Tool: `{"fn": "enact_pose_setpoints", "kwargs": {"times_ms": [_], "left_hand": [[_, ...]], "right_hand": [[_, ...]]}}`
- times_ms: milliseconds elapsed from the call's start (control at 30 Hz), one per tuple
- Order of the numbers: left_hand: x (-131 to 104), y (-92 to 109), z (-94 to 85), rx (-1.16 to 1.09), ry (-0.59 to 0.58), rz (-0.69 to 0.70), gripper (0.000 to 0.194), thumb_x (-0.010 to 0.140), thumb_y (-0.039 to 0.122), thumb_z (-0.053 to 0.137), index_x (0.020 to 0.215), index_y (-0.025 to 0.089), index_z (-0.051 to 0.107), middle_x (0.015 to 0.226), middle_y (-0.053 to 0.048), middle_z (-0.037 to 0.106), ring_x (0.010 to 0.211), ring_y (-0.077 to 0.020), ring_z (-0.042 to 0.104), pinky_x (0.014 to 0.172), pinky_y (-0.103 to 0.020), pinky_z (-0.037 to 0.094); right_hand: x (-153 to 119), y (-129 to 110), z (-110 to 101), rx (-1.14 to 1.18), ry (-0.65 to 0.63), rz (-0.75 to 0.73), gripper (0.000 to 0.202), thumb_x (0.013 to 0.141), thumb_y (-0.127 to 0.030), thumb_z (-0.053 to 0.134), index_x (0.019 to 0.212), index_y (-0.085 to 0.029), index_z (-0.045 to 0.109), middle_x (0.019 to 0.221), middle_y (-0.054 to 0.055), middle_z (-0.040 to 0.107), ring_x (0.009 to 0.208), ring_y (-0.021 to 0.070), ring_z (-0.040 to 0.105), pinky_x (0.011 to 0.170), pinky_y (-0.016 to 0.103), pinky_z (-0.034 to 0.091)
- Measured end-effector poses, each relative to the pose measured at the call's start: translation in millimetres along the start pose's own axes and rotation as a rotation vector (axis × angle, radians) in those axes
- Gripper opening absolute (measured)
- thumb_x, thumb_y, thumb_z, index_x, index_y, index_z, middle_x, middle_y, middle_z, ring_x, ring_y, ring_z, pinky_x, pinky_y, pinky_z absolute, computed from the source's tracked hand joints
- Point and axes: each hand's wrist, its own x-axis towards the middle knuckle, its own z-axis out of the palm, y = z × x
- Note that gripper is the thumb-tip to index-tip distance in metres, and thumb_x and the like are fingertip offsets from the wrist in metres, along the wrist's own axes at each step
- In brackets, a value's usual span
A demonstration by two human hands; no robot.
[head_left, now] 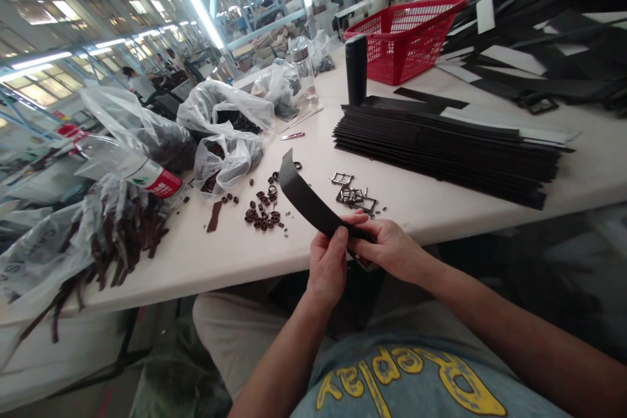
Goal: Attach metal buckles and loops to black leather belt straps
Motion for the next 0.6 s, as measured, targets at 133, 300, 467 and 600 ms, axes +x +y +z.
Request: {"fn": "enact_pose_setpoints", "kwargs": {"times_ms": [133, 300, 467, 600], "left_hand": [[-1, -4, 0.5, 0.047, -0.004, -0.033, 0.029, 0.089, 0.045, 0.063, 0.1, 0.021, 0.073, 0.106, -0.006, 0.076, 0.117, -0.0239, 0.064, 0.11, -0.041, 0.043], [-6, 3, 4.3, 0.046, -0.023, -0.084, 0.035, 0.089, 0.048, 0.06, 0.105, 0.02, 0.072, 0.115, -0.009, 0.074, 0.116, -0.027, 0.064, 0.102, -0.041, 0.05], [-9, -7, 0.0, 0.057, -0.046, 0.003, 0.033, 0.093, 0.044, 0.055, 0.111, 0.021, 0.071, 0.123, -0.008, 0.07, 0.124, -0.0256, 0.059, 0.112, -0.041, 0.042], [-17, -7, -4.1, 0.186, -0.082, -0.035, 0.032, 0.091, 0.046, 0.057, 0.106, 0.021, 0.071, 0.124, -0.01, 0.069, 0.118, -0.0277, 0.062, 0.108, -0.044, 0.046]], "right_hand": [[-2, 0, 0, -0.001, 0.052, -0.025, 0.032, 0.077, -0.036, 0.066, 0.104, -0.02, 0.073, 0.093, 0.004, 0.073, 0.088, 0.0243, 0.069, 0.079, 0.033, 0.056], [-7, 0, -3, 0.196, -0.089, 0.081, 0.038, 0.077, -0.047, 0.072, 0.1, -0.016, 0.069, 0.065, -0.002, 0.063, 0.056, 0.015, 0.06, 0.052, 0.026, 0.052], [-9, 1, -1, 0.33, -0.062, 0.134, 0.039, 0.073, -0.05, 0.076, 0.089, -0.016, 0.066, 0.061, -0.003, 0.059, 0.052, 0.0128, 0.057, 0.047, 0.023, 0.048], [-17, -1, 0, 0.304, -0.038, 0.072, 0.028, 0.078, -0.04, 0.071, 0.095, -0.017, 0.069, 0.066, -0.003, 0.062, 0.054, 0.0124, 0.058, 0.05, 0.023, 0.05]]}}
